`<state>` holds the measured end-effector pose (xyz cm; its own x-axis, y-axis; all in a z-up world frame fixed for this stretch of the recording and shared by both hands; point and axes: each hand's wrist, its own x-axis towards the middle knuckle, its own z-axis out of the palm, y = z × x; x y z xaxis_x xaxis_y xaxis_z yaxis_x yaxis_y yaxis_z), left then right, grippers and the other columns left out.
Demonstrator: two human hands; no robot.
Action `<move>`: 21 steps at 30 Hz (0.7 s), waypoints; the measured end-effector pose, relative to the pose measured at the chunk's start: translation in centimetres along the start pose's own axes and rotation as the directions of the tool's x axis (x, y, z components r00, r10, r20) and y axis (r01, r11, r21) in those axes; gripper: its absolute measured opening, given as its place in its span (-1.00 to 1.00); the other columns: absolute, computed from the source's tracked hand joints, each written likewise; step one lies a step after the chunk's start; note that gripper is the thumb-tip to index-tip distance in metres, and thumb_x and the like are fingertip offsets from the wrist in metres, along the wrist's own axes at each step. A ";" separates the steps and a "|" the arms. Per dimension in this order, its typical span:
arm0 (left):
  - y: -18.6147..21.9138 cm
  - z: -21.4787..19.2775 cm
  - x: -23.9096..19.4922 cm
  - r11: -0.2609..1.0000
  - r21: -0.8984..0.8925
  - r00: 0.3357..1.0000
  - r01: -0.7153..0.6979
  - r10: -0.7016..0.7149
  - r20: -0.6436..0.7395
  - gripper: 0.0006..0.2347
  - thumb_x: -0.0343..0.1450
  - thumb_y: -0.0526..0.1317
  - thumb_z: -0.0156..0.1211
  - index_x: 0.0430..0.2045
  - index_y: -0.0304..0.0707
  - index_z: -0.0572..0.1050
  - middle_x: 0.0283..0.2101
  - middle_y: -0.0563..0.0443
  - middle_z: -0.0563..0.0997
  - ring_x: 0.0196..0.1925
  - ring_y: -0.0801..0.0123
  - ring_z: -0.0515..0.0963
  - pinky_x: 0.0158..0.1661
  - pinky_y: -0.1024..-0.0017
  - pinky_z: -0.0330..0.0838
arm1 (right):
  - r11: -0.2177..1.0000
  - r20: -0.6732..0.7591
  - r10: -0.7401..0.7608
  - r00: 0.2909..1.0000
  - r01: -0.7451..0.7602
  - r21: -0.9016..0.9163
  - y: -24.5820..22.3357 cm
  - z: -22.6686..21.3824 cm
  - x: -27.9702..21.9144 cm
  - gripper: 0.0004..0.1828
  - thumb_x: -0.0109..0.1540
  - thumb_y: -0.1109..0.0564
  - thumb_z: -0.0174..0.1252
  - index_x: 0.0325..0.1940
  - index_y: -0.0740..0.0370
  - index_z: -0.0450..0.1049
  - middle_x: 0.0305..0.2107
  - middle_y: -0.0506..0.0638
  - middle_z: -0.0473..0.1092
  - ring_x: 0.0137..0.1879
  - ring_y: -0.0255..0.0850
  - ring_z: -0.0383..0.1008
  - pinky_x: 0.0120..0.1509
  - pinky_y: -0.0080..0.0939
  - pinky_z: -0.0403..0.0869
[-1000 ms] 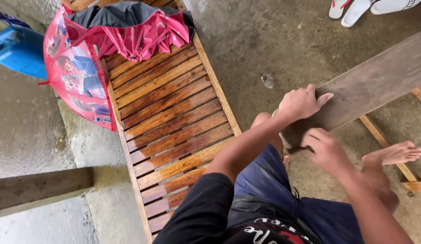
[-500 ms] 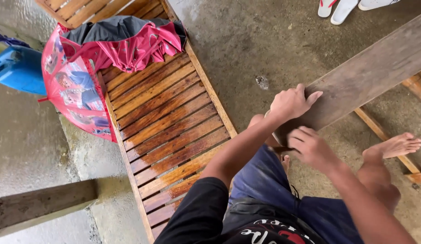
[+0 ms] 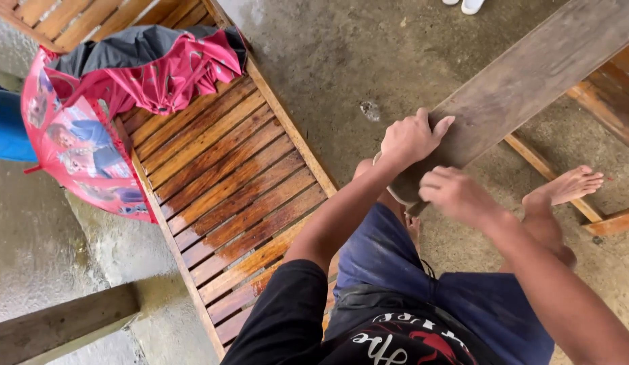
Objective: The person sands a long wooden plank using a sanding block, moving it back and forth along the surface. The plank is positioned between two wooden chairs, and the person adjusts their grip and position to sand different sections.
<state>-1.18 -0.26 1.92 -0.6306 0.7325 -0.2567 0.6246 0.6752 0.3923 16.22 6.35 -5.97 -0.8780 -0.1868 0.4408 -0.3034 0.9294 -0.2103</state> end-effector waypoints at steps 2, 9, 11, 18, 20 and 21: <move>0.0 -0.6 -0.3 1.000 -0.021 1.000 0.019 -0.018 0.025 -0.38 0.35 0.33 -0.45 -0.19 -0.22 0.40 -0.16 -0.26 0.65 -0.05 -0.17 0.68 -0.03 0.06 0.54 | 0.966 -0.025 0.166 0.986 -0.158 0.204 2.1 -1.3 0.1 -0.86 0.06 0.09 0.30 -0.50 0.03 0.44 -0.37 -0.16 0.38 -0.14 -0.11 0.45 0.04 -0.12 0.44; 0.4 -1.5 -0.4 1.000 -0.023 0.999 -0.018 0.019 0.044 -0.36 0.33 0.35 -0.44 -0.17 -0.20 0.42 -0.15 -0.25 0.66 -0.03 -0.14 0.68 -0.02 0.06 0.54 | 0.958 0.059 0.195 0.979 -0.203 0.201 -0.7 -2.1 2.7 -0.81 -0.09 0.09 0.37 -0.53 0.04 0.46 -0.46 -0.11 0.41 -0.21 -0.10 0.45 -0.01 -0.08 0.42; 0.8 -2.3 -1.0 0.999 -0.024 0.994 0.028 -0.026 0.107 -0.34 0.38 0.34 -0.45 -0.12 -0.26 0.42 -0.09 -0.35 0.64 0.04 -0.20 0.63 0.06 -0.01 0.48 | 0.868 -0.068 0.406 0.911 -0.362 0.341 3.0 -1.7 -0.8 -0.71 0.05 -0.09 0.43 -0.53 0.02 0.47 -0.45 -0.13 0.41 -0.19 -0.12 0.46 0.10 -0.16 0.38; 1.3 -1.9 -0.3 1.000 -0.010 0.983 0.021 -0.019 0.182 -0.37 0.39 0.41 -0.33 -0.08 -0.15 0.38 -0.11 -0.28 0.63 0.02 -0.18 0.62 0.03 -0.06 0.46 | 0.848 -0.134 0.499 0.856 -0.450 0.281 0.4 -2.4 1.2 -0.60 -0.13 -0.26 0.48 -0.61 -0.08 0.42 -0.55 -0.21 0.36 -0.29 -0.18 0.39 -0.13 -0.11 0.36; 0.5 -0.7 0.8 0.995 0.074 0.985 0.061 -0.072 0.158 -0.37 0.42 0.41 -0.37 -0.09 -0.17 0.37 -0.08 -0.34 0.61 0.04 -0.23 0.60 0.06 -0.06 0.44 | 0.635 -0.271 0.766 0.583 -0.621 0.459 4.3 -3.5 -1.5 -0.57 0.00 -0.21 0.53 -0.55 0.02 0.44 -0.48 -0.14 0.31 -0.24 -0.18 0.36 -0.13 -0.18 0.31; 0.7 -1.1 0.2 0.997 0.071 0.986 0.037 -0.048 0.161 -0.37 0.42 0.41 -0.37 -0.09 -0.17 0.37 -0.08 -0.34 0.61 0.04 -0.23 0.60 0.06 -0.06 0.44 | 0.634 -0.285 0.769 0.572 -0.631 0.447 1.4 -3.7 -0.1 -0.57 0.00 -0.21 0.53 -0.55 0.02 0.44 -0.48 -0.14 0.31 -0.24 -0.18 0.36 -0.13 -0.18 0.31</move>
<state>-1.37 0.27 3.13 -0.5779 0.7033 -0.4140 0.6319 0.7066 0.3185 17.30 8.81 -3.09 -0.6303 0.6986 0.3387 0.1959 0.5652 -0.8013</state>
